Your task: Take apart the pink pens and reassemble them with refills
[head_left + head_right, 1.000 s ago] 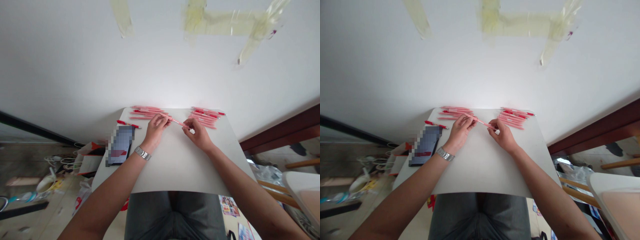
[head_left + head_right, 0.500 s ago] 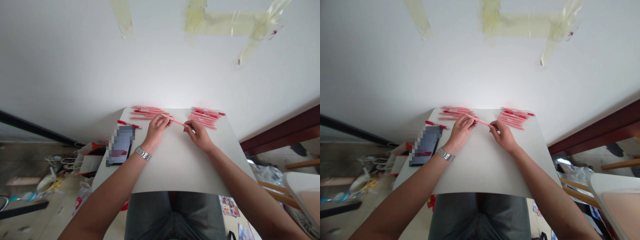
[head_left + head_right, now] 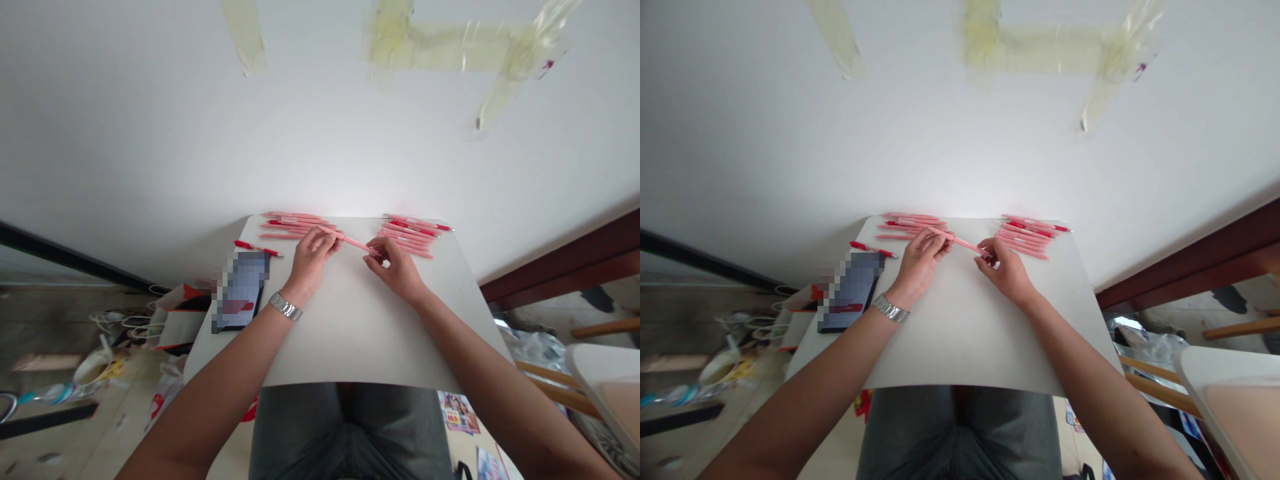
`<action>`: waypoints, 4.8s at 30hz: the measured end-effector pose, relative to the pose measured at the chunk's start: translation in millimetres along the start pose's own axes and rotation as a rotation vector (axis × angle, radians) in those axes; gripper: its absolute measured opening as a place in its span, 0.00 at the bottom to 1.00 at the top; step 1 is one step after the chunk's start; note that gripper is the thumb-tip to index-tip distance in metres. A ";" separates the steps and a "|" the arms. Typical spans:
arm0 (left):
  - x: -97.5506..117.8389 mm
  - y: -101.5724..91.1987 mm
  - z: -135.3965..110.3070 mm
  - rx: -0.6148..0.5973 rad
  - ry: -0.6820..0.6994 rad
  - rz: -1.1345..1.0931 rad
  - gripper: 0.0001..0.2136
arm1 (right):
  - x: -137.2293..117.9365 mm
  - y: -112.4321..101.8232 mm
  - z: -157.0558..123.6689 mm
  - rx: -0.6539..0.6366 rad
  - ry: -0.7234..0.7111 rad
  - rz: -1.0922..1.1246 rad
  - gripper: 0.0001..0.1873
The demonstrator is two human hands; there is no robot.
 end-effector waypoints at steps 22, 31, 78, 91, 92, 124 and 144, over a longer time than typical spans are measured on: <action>-1.6 0.6 -0.5 -0.023 -0.013 0.006 0.14 | -0.5 -0.8 0.2 -0.003 0.018 -0.053 0.18; -2.8 0.4 -0.3 -0.032 -0.017 0.013 0.12 | -1.6 -1.7 0.6 0.020 0.004 -0.058 0.11; -2.1 -0.3 0.6 -0.014 0.010 0.026 0.13 | 2.0 -1.3 -0.3 0.038 -0.007 -0.051 0.16; -1.6 0.5 -0.6 -0.051 0.018 0.039 0.11 | -3.2 -1.8 1.7 -0.009 -0.055 -0.069 0.12; -1.3 0.9 -0.8 -0.054 0.019 0.041 0.11 | -3.0 -1.8 1.8 -0.016 -0.050 -0.069 0.13; 3.0 3.4 -2.2 -0.030 0.052 0.055 0.13 | -4.0 -2.4 1.3 -0.038 -0.009 -0.075 0.17; 0.9 2.0 -1.0 -0.034 0.043 0.072 0.13 | -5.6 -4.2 3.5 -0.034 -0.048 -0.135 0.20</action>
Point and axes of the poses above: each hand's wrist, its own z-axis towards the middle knuckle, its own y-axis out of the palm, x = y × z, the point moved 4 cm from there along z, towards the middle knuckle, and after that the axes turned 11 degrees about -y, right-handed, at the moved point
